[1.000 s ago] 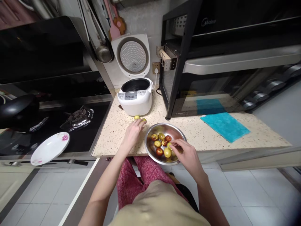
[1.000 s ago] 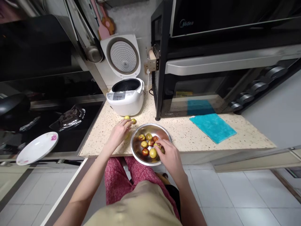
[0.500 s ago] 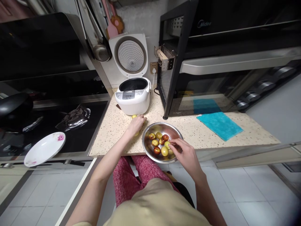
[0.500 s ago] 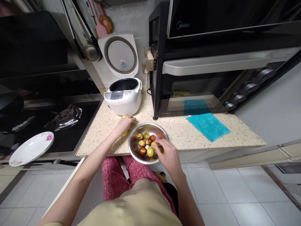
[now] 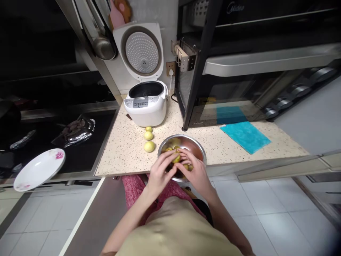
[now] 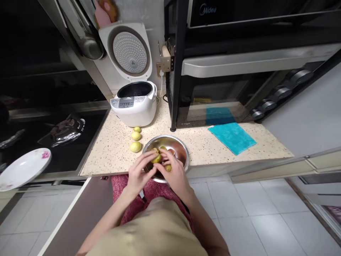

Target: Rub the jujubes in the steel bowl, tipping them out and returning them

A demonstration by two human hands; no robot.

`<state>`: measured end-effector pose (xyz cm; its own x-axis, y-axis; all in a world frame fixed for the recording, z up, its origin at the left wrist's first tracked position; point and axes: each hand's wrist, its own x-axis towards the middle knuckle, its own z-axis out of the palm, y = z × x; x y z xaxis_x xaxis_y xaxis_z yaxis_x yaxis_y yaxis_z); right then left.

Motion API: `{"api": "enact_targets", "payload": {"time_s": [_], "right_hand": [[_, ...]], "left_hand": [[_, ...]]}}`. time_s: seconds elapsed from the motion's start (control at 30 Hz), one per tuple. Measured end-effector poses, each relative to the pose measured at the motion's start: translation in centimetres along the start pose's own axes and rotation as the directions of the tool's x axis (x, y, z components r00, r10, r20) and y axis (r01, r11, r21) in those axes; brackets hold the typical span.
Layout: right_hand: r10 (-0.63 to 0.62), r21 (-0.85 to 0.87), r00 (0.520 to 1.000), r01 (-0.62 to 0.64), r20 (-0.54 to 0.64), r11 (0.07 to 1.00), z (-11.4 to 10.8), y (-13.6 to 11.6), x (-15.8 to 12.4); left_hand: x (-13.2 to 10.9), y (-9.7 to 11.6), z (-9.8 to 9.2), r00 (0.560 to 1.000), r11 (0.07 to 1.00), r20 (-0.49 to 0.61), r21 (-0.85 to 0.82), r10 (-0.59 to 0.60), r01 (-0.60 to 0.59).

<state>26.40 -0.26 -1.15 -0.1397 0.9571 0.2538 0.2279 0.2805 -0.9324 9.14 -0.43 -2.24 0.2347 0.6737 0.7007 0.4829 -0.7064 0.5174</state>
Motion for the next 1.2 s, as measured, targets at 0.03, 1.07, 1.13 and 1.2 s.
{"api": "enact_targets", "payload": {"time_s": [0.03, 1.07, 1.13, 1.2], "right_hand": [[0.016, 0.039, 1.0, -0.016, 0.017, 0.999, 0.3, -0.3, -0.1], [0.122, -0.536, 0.978, -0.012, 0.171, 0.844, -4.9, 0.2, -0.1], [0.116, -0.567, 0.981, -0.008, 0.154, 0.824, -4.8, 0.1, -0.1], [0.109, -0.603, 0.984, -0.002, 0.141, 0.798, -4.6, 0.2, -0.2]], "left_hand": [[-0.5, 0.7, 0.2, 1.0, 1.0, -0.008, -0.009, 0.007, -0.007], [-4.2, 0.1, -0.5, 0.955, 0.967, 0.293, 0.224, 0.052, -0.122], [-4.2, 0.1, -0.4, 0.956, 0.964, 0.286, 0.232, 0.061, -0.131], [-4.2, 0.1, -0.4, 0.956, 0.961, 0.286, 0.24, 0.065, -0.137]]}}
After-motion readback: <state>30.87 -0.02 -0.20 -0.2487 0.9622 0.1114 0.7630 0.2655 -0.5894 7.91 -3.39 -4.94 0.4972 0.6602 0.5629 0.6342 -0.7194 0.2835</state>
